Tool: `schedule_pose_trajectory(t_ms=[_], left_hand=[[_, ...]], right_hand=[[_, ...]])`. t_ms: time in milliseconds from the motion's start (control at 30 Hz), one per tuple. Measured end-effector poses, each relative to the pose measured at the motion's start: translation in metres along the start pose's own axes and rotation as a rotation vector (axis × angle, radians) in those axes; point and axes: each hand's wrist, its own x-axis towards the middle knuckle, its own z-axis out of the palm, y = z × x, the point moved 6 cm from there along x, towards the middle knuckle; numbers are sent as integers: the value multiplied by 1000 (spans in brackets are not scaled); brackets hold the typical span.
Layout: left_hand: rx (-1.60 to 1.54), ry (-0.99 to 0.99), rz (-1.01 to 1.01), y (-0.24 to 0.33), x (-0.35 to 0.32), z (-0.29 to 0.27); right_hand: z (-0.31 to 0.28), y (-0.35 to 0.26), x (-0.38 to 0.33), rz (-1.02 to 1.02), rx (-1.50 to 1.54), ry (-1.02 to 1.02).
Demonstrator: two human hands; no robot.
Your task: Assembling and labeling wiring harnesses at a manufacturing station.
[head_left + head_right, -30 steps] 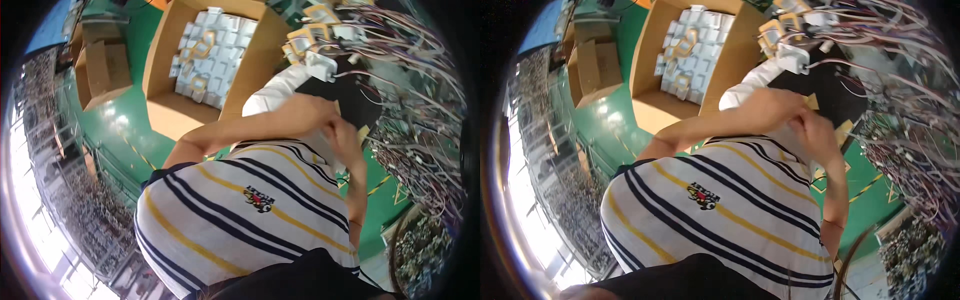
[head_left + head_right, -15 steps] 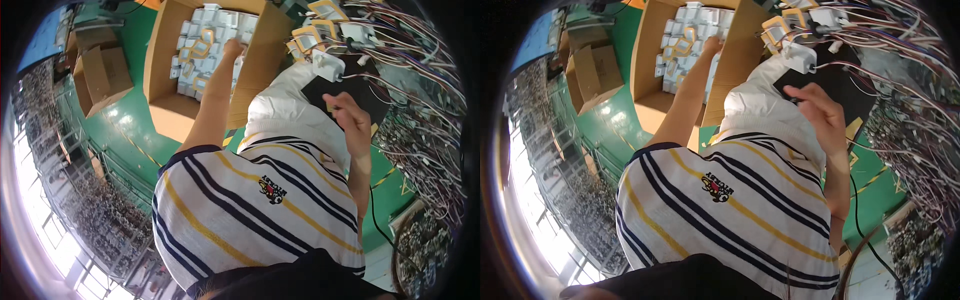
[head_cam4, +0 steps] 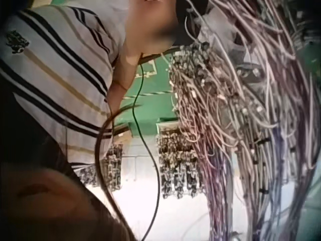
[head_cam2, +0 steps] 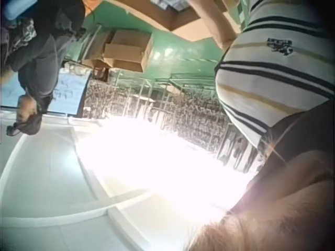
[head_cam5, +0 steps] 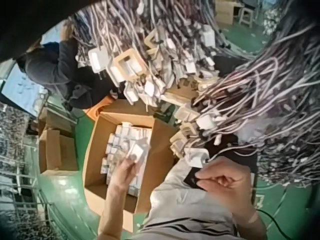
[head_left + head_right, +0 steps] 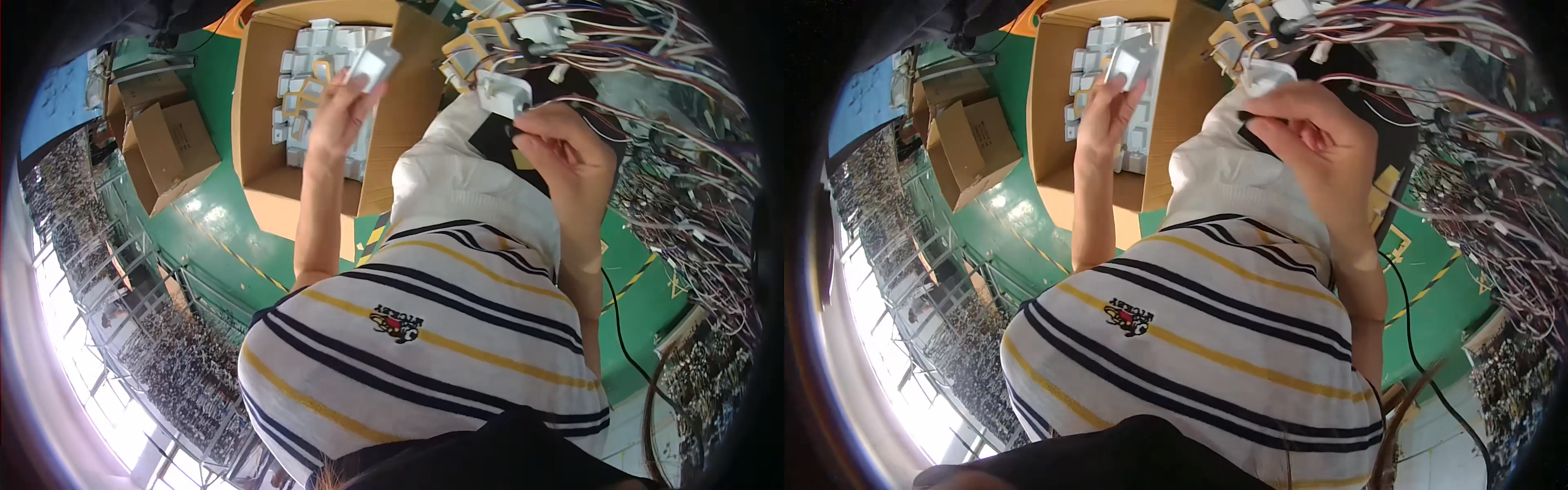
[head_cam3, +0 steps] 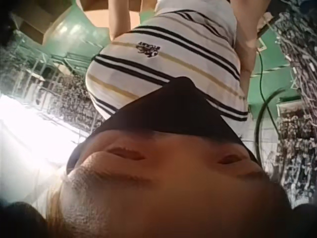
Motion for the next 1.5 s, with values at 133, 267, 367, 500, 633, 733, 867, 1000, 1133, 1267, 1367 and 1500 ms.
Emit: schedule_pose_trajectory(t_ms=[133, 267, 367, 500, 633, 733, 867, 1000, 1133, 1267, 1367, 1500], left_hand=[[-261, -333, -141, -9, -36, 85], [-135, -486, -152, -5, -52, 118], [-59, -573, -123, 0, -59, 133], [58, -613, -56, 1, -60, 141], [243, -572, 103, 2, -55, 137], [419, -575, 194, 3, -58, 140], [593, -620, 351, 8, -62, 150], [666, -580, 371, -1, -61, 150], [709, -798, 461, -4, -67, 160], [799, -621, 351, -20, -62, 157], [760, -569, 244, -30, -60, 158], [724, -580, 282, -40, -53, 162]], right_hand=[[6, -22, 13, -216, -78, 114], [-5, -43, 9, -326, -198, 180], [-9, -47, 4, -342, -327, 189], [-11, -44, 0, -346, -347, 169], [-14, -40, -2, -270, -408, 70], [-19, -34, -2, -70, -423, -32], [-19, -23, -1, -20, -441, -57], [-25, -25, -2, 7, -405, -101], [-21, -16, -8, 123, -345, -70], [-26, -17, -11, 94, -571, 51], [-35, -6, -15, 80, -591, 53], [-28, 11, -24, 115, -232, -5]])
